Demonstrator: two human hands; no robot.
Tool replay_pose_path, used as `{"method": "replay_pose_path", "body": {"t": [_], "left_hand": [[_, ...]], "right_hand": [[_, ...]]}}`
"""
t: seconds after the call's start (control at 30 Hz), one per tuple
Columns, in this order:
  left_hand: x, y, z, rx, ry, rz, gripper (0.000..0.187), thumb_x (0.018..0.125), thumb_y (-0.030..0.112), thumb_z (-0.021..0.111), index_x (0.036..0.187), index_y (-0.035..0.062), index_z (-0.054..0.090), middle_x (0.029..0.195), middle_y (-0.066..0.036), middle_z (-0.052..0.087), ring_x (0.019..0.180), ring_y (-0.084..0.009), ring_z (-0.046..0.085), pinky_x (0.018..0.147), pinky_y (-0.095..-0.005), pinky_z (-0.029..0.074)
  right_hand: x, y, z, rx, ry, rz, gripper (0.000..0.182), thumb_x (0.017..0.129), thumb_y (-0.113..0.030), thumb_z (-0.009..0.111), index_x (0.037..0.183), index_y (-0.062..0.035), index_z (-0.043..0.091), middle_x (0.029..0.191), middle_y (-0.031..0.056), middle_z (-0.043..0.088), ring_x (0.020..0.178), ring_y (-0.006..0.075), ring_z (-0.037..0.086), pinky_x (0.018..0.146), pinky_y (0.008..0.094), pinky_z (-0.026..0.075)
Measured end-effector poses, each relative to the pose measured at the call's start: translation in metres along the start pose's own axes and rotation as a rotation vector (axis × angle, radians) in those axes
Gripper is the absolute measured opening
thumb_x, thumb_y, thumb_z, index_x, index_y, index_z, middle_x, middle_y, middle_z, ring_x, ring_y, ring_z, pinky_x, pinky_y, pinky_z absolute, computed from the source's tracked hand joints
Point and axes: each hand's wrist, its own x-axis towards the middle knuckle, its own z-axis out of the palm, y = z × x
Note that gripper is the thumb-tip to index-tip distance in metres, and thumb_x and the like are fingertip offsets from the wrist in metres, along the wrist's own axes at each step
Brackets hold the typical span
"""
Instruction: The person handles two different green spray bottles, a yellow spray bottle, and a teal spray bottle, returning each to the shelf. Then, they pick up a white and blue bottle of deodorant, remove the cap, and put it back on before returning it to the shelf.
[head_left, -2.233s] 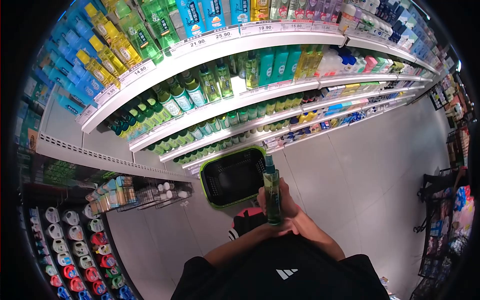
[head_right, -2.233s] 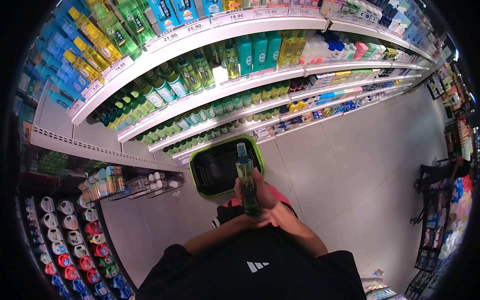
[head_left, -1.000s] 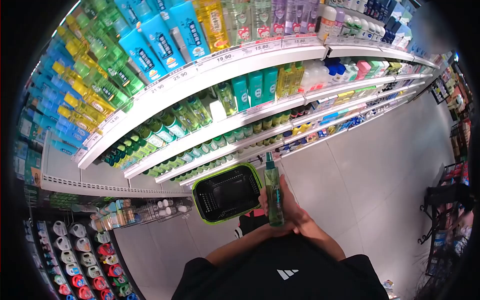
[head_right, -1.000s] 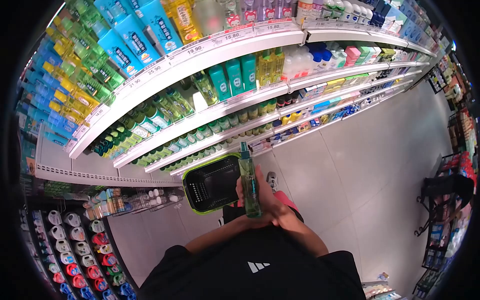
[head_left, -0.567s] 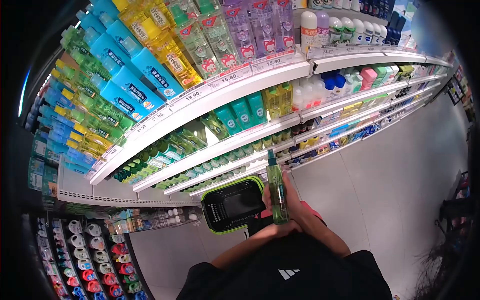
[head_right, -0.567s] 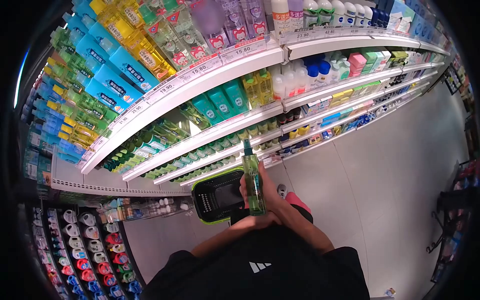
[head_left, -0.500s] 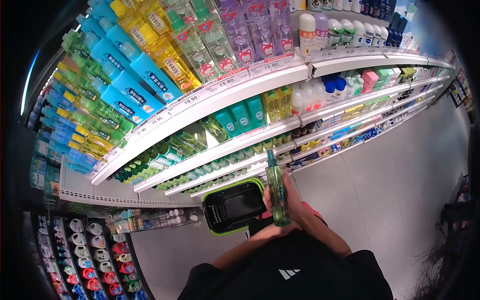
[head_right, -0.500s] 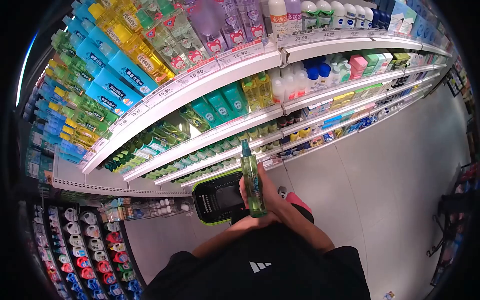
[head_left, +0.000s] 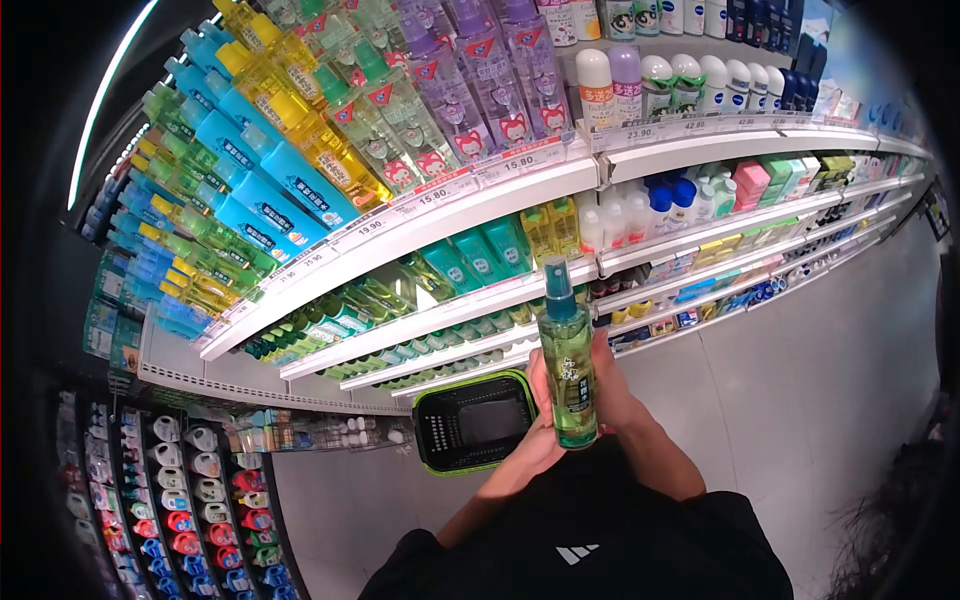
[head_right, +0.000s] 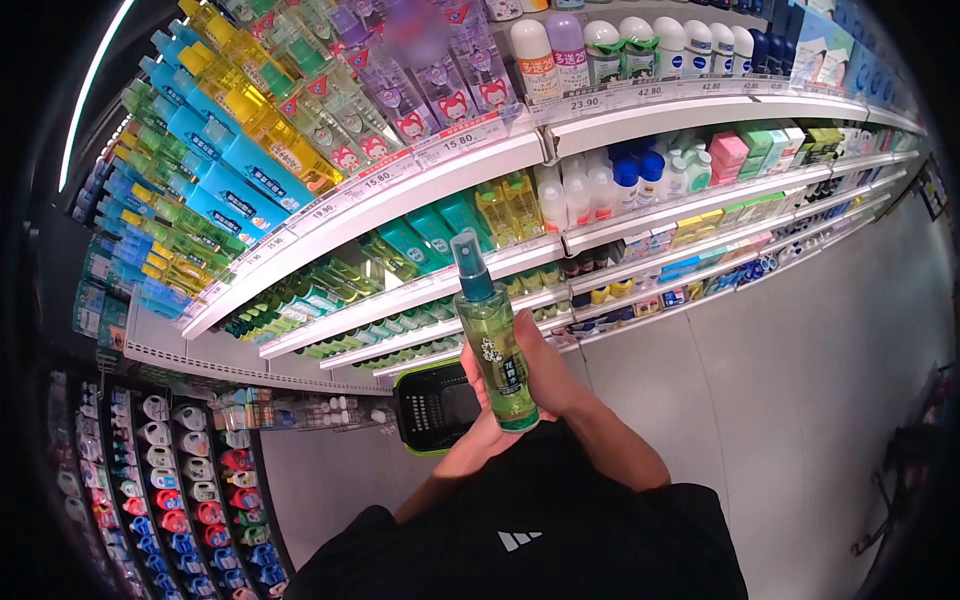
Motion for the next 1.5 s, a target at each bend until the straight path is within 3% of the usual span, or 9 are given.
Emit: {"method": "replay_pose_path", "body": {"t": [0.27,0.37,0.4,0.6,0.73,0.8,0.93,1.27,1.5], "left_hand": [[-0.015,0.063,0.054,0.059,-0.117,0.307,0.026,0.104,0.007,0.06,0.127,-0.0053,0.063,0.129,-0.013,0.068,0.122,-0.0221,0.065,0.108,-0.0379,0.05],[-0.017,0.086,0.073,0.144,-0.164,0.41,0.016,0.106,0.01,0.058,0.115,-0.0024,0.064,0.1,-0.004,0.064,0.087,-0.0118,0.059,0.081,-0.0267,0.046],[-0.019,0.094,0.088,0.249,0.012,0.375,0.039,0.099,0.007,0.064,0.137,0.0035,0.054,0.087,0.005,0.055,0.07,-0.0034,0.046,0.067,-0.0196,0.041],[-0.012,0.116,0.109,0.613,0.009,0.493,0.025,0.108,0.013,0.054,0.13,0.002,0.058,0.079,0.003,0.054,0.059,-0.0051,0.044,0.054,-0.0215,0.036],[-0.009,0.123,0.101,0.795,0.038,0.53,0.023,0.11,0.015,0.051,0.125,0.0007,0.061,0.073,0.001,0.051,0.059,-0.0077,0.047,0.054,-0.0218,0.039],[-0.009,0.129,0.098,0.734,0.077,0.547,0.016,0.107,0.007,0.054,0.113,-0.0024,0.066,0.101,-0.006,0.065,0.093,-0.0141,0.064,0.088,-0.0306,0.051],[-0.018,0.143,0.103,0.729,0.121,0.646,0.027,0.106,0.011,0.057,0.129,-0.0033,0.062,0.111,-0.01,0.066,0.105,-0.0165,0.063,0.096,-0.0341,0.051],[-0.036,0.138,0.073,0.899,0.356,0.754,0.052,0.091,-0.007,0.071,0.14,-0.001,0.056,0.104,-0.003,0.059,0.092,-0.0103,0.057,0.091,-0.0284,0.05],[-0.054,0.139,0.06,0.944,0.596,0.808,0.043,0.099,0.003,0.069,0.139,-0.0029,0.055,0.111,-0.008,0.066,0.096,-0.0117,0.063,0.087,-0.0298,0.055]], "right_hand": [[0.007,-0.053,0.017,-0.037,-0.163,-0.258,0.094,0.099,-0.082,0.015,0.102,-0.0011,0.063,0.087,0.006,0.063,0.075,0.0117,0.062,0.068,0.0282,0.054],[0.003,-0.056,0.021,-0.005,-0.138,-0.325,0.094,0.099,-0.082,0.019,0.101,0.0002,0.064,0.087,0.0063,0.064,0.074,0.0118,0.063,0.066,0.0282,0.054],[-0.001,-0.058,0.022,0.0,-0.131,-0.288,0.092,0.1,-0.081,0.021,0.101,0.0005,0.065,0.087,0.0067,0.065,0.072,0.0121,0.063,0.065,0.0278,0.054],[-0.009,-0.062,0.018,0.022,-0.107,-0.3,0.089,0.101,-0.079,0.027,0.102,0.0003,0.067,0.084,0.0076,0.068,0.069,0.0136,0.065,0.064,0.0272,0.055],[-0.011,-0.068,0.025,0.005,-0.003,-0.273,0.093,0.1,-0.08,0.02,0.094,0.001,0.064,0.078,0.0083,0.063,0.065,0.015,0.063,0.059,0.0285,0.053],[-0.008,-0.072,0.026,-0.068,0.022,-0.271,0.099,0.099,-0.082,0.012,0.085,0.0019,0.062,0.074,0.009,0.059,0.06,0.016,0.061,0.055,0.0286,0.051],[-0.001,-0.059,0.022,-0.062,0.055,-0.181,0.095,0.1,-0.081,0.016,0.087,0.0,0.063,0.078,0.0081,0.062,0.063,0.0152,0.063,0.057,0.0285,0.052],[0.021,0.016,0.017,-0.694,0.244,-0.359,0.037,0.109,-0.028,0.046,0.105,0.003,0.066,0.078,0.0112,0.066,0.074,0.0254,0.065,0.073,0.0381,0.051],[0.029,0.046,0.011,-0.59,0.013,0.088,0.053,0.113,-0.04,0.04,0.092,0.0019,0.066,0.076,0.0087,0.066,0.067,0.0187,0.061,0.066,0.0344,0.05]]}}
